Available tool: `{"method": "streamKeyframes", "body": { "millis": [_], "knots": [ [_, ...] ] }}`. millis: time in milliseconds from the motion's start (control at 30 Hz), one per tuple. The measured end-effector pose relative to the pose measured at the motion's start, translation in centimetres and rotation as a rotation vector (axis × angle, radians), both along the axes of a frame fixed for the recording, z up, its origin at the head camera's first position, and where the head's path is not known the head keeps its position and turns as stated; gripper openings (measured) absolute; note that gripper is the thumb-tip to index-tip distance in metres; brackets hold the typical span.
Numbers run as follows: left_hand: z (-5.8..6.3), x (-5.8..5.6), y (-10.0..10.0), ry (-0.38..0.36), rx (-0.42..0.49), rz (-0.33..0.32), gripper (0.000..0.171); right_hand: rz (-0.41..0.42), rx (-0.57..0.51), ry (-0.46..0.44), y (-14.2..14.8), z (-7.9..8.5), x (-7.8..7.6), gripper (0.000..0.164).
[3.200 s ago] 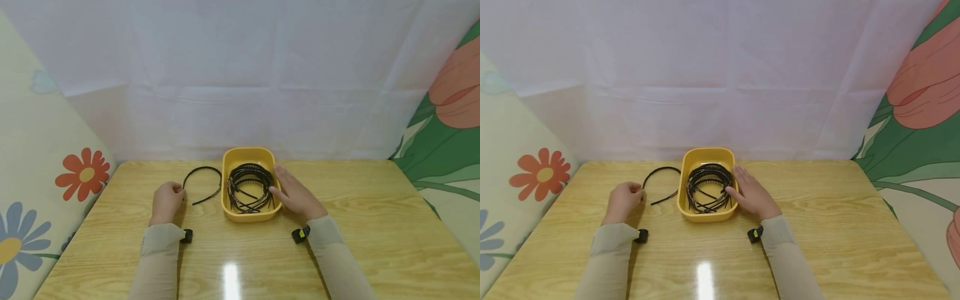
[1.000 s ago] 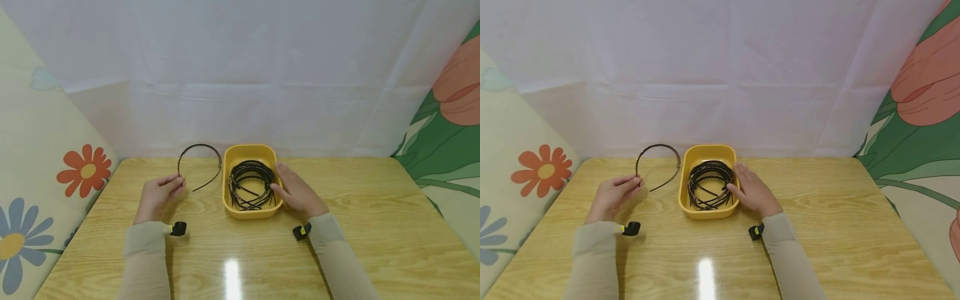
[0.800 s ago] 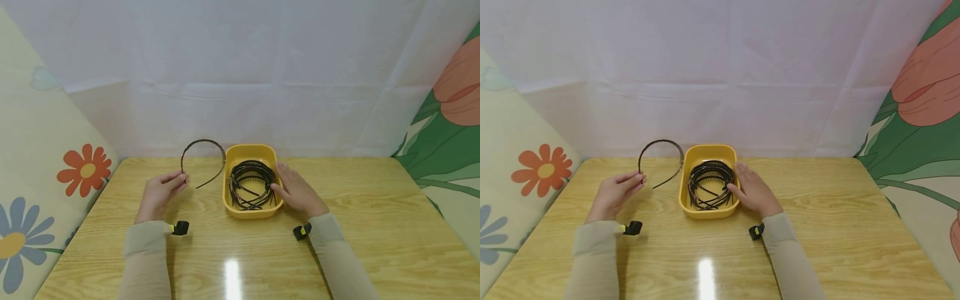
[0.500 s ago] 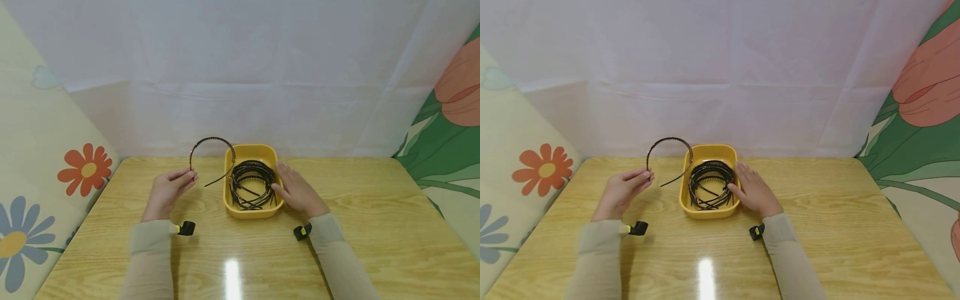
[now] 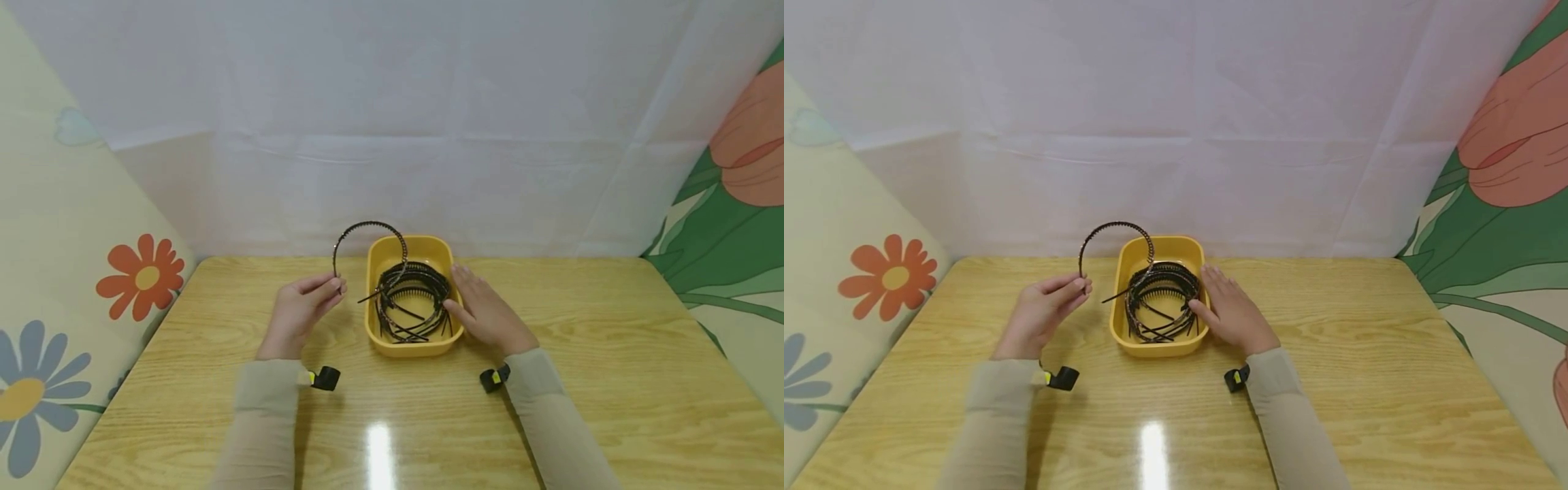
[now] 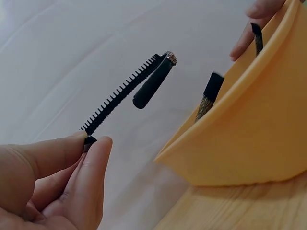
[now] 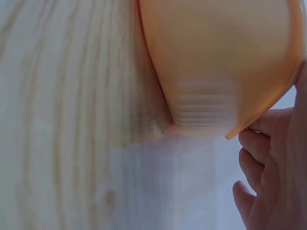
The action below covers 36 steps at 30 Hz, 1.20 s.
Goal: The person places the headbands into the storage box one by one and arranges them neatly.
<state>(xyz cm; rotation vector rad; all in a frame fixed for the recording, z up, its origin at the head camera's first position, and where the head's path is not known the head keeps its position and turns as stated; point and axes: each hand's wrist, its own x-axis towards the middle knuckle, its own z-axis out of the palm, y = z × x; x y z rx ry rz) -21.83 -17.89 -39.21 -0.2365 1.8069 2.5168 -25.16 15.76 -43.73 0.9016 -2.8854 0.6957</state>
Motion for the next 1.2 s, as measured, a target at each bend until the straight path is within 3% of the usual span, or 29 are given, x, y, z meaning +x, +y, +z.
{"method": "streamKeyframes", "body": {
  "millis": [200, 467, 833, 1200],
  "knots": [
    [-0.3, -0.2, 1.5, 0.003, 0.033, 0.021, 0.042, 0.004, -0.001, -0.007, 0.1, 0.0, 0.0, 0.074],
    [-0.9, -0.4, 3.5, -0.005, -0.012, 0.032, 0.039, 0.001, -0.011, -0.027, 0.3, -0.1, -0.2, 0.073],
    [-0.9, 0.0, 5.7, -0.032, -0.099, -0.023, 0.037, 0.005, -0.015, -0.027, 0.3, -0.2, -0.3, 0.074],
    [-0.7, 0.4, 6.9, -0.041, -0.221, -0.033, 0.035, 0.007, -0.018, -0.021, 0.3, -0.2, -0.3, 0.073]
  ]
}}
